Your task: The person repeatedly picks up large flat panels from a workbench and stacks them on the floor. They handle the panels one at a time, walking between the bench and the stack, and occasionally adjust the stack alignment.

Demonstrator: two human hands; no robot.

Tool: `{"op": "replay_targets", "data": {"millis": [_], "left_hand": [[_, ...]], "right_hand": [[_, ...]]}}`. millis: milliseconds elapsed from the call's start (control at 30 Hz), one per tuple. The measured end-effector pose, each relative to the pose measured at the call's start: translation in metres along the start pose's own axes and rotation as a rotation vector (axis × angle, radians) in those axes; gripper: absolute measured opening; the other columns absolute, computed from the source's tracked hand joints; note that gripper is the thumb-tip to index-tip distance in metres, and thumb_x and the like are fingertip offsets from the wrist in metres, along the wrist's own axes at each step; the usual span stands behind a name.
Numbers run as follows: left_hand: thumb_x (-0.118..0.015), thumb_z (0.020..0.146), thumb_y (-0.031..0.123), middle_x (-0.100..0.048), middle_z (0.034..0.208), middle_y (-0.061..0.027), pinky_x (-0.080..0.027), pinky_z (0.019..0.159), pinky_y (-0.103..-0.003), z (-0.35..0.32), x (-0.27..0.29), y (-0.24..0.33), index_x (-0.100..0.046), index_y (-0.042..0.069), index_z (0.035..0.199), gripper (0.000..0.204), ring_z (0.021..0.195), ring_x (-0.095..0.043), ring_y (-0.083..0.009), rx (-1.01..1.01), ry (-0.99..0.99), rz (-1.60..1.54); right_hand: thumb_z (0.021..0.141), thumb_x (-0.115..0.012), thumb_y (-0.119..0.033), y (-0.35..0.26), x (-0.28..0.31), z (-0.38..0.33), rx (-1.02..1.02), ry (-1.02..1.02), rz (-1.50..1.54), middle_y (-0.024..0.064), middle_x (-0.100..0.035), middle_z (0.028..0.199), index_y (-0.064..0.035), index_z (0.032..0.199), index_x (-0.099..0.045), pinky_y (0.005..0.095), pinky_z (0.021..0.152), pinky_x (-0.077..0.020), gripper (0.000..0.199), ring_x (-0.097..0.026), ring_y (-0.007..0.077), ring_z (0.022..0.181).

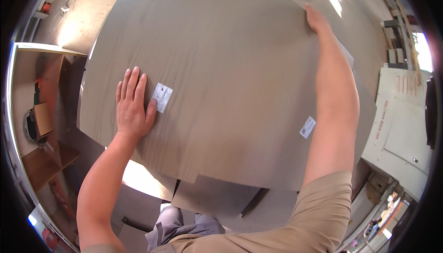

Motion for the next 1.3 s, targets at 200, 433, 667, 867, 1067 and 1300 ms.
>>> {"op": "replay_targets", "data": {"millis": [200,433,667,867,1067,1300], "left_hand": [[-0.054,0.087,0.024,-0.033,0.157,-0.0165,-0.019,0.12,-0.05,0.0,-0.001,-0.003,-0.04,0.003,0.146,0.064,0.148,-0.025,-0.0365,-0.004,-0.017,0.012],[-0.053,0.086,0.023,-0.034,0.157,-0.0154,-0.02,0.12,-0.049,0.003,0.005,0.004,-0.041,0.004,0.146,0.063,0.147,-0.027,-0.0359,-0.057,0.03,-0.012],[-0.051,0.087,0.023,-0.034,0.157,-0.0167,-0.02,0.119,-0.05,0.001,-0.003,-0.004,-0.042,0.003,0.145,0.062,0.147,-0.027,-0.0376,-0.046,-0.004,-0.014],[-0.051,0.088,0.025,-0.03,0.158,-0.0175,-0.018,0.12,-0.051,0.002,-0.001,-0.001,-0.037,0.002,0.148,0.065,0.148,-0.024,-0.0378,-0.026,-0.05,0.018],[-0.051,0.089,0.03,-0.026,0.161,-0.0183,-0.015,0.12,-0.052,-0.04,-0.002,0.019,-0.033,0.001,0.151,0.07,0.15,-0.021,-0.0379,-0.06,-0.129,0.002],[-0.051,0.09,0.034,-0.03,0.159,-0.0194,-0.015,0.12,-0.052,-0.058,-0.002,0.007,-0.043,0.003,0.147,0.065,0.149,-0.023,-0.0387,0.116,-0.137,0.006]], "right_hand": [[0.099,-0.024,-0.049,-0.002,-0.009,0.018,0.039,0.0,-0.015,0.0165,-0.06,0.135,-0.0085,0.129,-0.064,0.0477,0.105,-0.0419,0.064,-0.054,0.0374,0.125],[0.099,-0.027,-0.048,0.015,0.004,-0.007,-0.016,0.077,0.005,0.0185,-0.066,0.123,-0.0046,0.118,-0.069,0.0489,0.099,-0.0455,0.063,-0.06,0.0393,0.116],[0.099,-0.033,-0.05,0.015,0.01,-0.019,0.015,0.144,0.035,0.0195,-0.07,0.111,-0.0054,0.107,-0.073,0.0484,0.094,-0.0486,0.061,-0.064,0.0402,0.108],[0.101,-0.032,-0.048,0.001,0.012,-0.024,0.099,0.126,0.042,0.0182,-0.07,0.113,-0.0067,0.111,-0.071,0.0471,0.097,-0.0474,0.057,-0.063,0.0385,0.109],[0.101,-0.032,-0.048,0.007,0.01,-0.025,0.025,0.042,0.118,0.0171,-0.069,0.115,-0.0067,0.113,-0.07,0.0467,0.096,-0.047,0.057,-0.061,0.0379,0.112],[0.1,-0.035,-0.05,-0.004,0.018,-0.02,0.045,0.064,0.085,0.0205,-0.068,0.114,-0.004,0.109,-0.071,0.0481,0.093,-0.0478,0.059,-0.062,0.0387,0.109]]}}
Point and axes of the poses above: each hand's wrist, its own z-axis towards the middle knuckle, its own x-axis out of the back of the hand, y = z × x, the point moved 10 cm from there along z, towards the middle knuckle
